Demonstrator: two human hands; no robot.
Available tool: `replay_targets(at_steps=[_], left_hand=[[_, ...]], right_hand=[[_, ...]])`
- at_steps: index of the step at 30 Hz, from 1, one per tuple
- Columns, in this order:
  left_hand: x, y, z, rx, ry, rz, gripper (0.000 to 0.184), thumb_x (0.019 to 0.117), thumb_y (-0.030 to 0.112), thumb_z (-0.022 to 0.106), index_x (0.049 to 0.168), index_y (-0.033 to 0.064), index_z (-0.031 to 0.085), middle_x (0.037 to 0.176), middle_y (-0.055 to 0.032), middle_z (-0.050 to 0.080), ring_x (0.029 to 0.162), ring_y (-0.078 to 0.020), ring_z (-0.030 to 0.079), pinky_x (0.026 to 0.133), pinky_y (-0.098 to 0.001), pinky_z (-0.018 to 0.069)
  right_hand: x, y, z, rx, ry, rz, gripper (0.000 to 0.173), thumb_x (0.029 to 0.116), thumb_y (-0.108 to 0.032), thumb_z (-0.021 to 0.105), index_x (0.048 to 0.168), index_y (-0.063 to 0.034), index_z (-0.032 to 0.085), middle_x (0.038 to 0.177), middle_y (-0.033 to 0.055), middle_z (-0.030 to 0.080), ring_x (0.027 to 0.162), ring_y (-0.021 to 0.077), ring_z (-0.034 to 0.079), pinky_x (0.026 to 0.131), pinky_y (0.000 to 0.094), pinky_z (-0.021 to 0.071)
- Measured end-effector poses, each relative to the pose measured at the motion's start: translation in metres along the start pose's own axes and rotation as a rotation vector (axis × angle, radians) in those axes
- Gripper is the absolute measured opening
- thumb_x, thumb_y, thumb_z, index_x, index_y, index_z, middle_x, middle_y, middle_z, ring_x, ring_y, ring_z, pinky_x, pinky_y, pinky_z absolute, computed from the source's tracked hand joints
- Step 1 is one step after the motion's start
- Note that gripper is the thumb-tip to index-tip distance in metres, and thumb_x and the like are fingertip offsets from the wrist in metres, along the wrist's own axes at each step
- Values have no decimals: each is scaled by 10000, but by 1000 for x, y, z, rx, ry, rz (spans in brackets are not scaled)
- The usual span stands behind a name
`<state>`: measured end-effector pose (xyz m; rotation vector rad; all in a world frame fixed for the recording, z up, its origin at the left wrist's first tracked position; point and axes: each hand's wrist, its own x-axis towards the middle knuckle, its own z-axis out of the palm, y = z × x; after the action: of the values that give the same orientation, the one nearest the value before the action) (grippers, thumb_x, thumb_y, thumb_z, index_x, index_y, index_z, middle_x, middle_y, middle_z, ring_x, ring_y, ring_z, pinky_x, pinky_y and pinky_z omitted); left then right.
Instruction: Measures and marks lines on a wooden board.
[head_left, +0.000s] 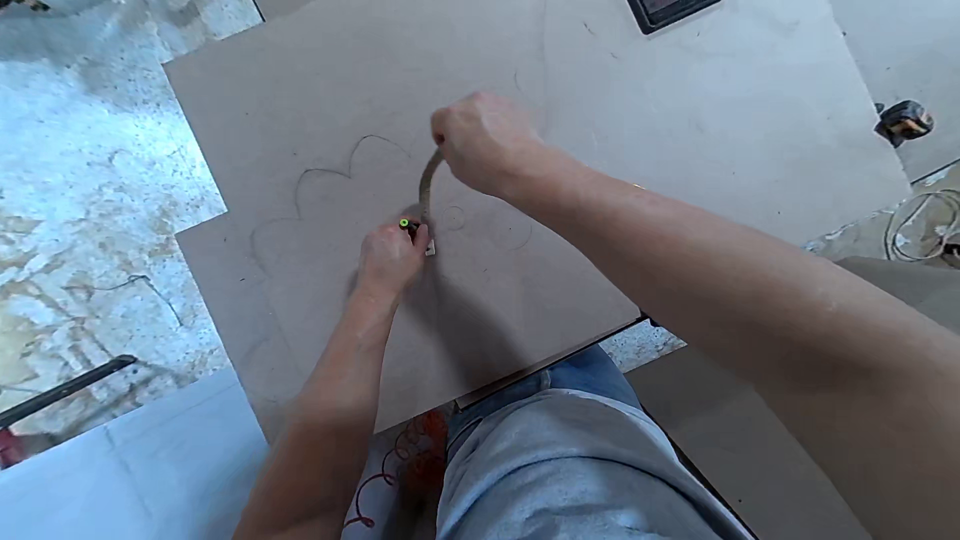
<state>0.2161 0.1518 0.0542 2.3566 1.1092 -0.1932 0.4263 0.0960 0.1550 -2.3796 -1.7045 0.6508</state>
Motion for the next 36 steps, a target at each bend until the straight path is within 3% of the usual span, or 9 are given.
replay_targets(at_steps=[4, 7, 12, 18, 21, 23, 27, 30, 36], left_hand=[[-5, -1, -10, -50, 29, -85, 283, 1041, 262, 574, 1093, 22, 715, 857, -190, 715, 805, -367, 712, 744, -600, 559], [-11, 2, -18, 66, -30, -155, 334, 1041, 272, 574, 975, -33, 692, 891, -254, 703, 885, -440, 710, 783, -642, 540], [-27, -15, 4, 203, 28, -79, 347, 1032, 242, 586, 1271, 0, 654, 1282, -266, 643, 1249, -432, 599, 1044, -603, 470], [-41, -18, 24, 194, 155, -26, 291, 1004, 187, 614, 1164, -42, 691, 1207, -305, 667, 1194, -481, 619, 1005, -668, 456], [-36, 1, 8, 107, 102, -197, 310, 1045, 239, 560, 1064, -42, 688, 1022, -265, 718, 999, -439, 713, 863, -621, 548], [-33, 9, 1, -3, 83, -286, 372, 1069, 293, 518, 990, -28, 688, 905, -242, 708, 905, -422, 714, 810, -616, 547], [-24, 2, 5, -114, 132, -205, 299, 1058, 267, 557, 1140, 29, 718, 910, -190, 737, 849, -365, 727, 790, -595, 562], [-14, -4, 4, -150, 55, -175, 315, 1066, 305, 550, 1194, 69, 715, 975, -167, 747, 927, -344, 730, 863, -589, 560], [-10, -5, 4, -162, -30, -38, 280, 1057, 297, 560, 1144, 106, 745, 923, -126, 746, 862, -297, 723, 812, -567, 563]], right_hand=[[23, -45, 12, 55, -89, -165, 232, 1042, -233, 514, 1081, -132, 718, 1060, 90, 697, 1023, 282, 690, 789, 516, 575], [24, -68, 29, 110, -143, -322, 230, 1048, -211, 516, 1112, -129, 721, 1100, 80, 672, 1031, 257, 676, 831, 479, 577], [11, -93, 43, 136, -273, -485, 203, 1036, -190, 545, 1198, -145, 660, 1084, 64, 687, 1023, 250, 683, 829, 480, 575], [14, -107, 39, 7, -275, -604, 191, 1040, -219, 555, 1144, -129, 688, 1074, 74, 673, 999, 263, 677, 785, 481, 567], [23, -103, 34, -28, -212, -551, 205, 1044, -153, 519, 1152, -104, 687, 1103, 104, 669, 1016, 296, 675, 786, 500, 567], [30, -93, 33, -17, -134, -476, 203, 1042, -133, 507, 1106, -93, 696, 1061, 115, 691, 1005, 318, 687, 767, 525, 568], [32, -62, 21, -95, -68, -289, 216, 1039, -142, 487, 1105, -95, 688, 1063, 132, 696, 1007, 349, 692, 739, 555, 555], [17, -34, 9, -162, -66, -175, 205, 1035, -138, 478, 1072, -86, 672, 989, 146, 692, 968, 369, 692, 710, 559, 538], [-53, 14, -5, -182, -147, -18, 209, 1037, -168, 483, 1142, -151, 663, 827, 118, 666, 809, 363, 688, 640, 559, 519]])
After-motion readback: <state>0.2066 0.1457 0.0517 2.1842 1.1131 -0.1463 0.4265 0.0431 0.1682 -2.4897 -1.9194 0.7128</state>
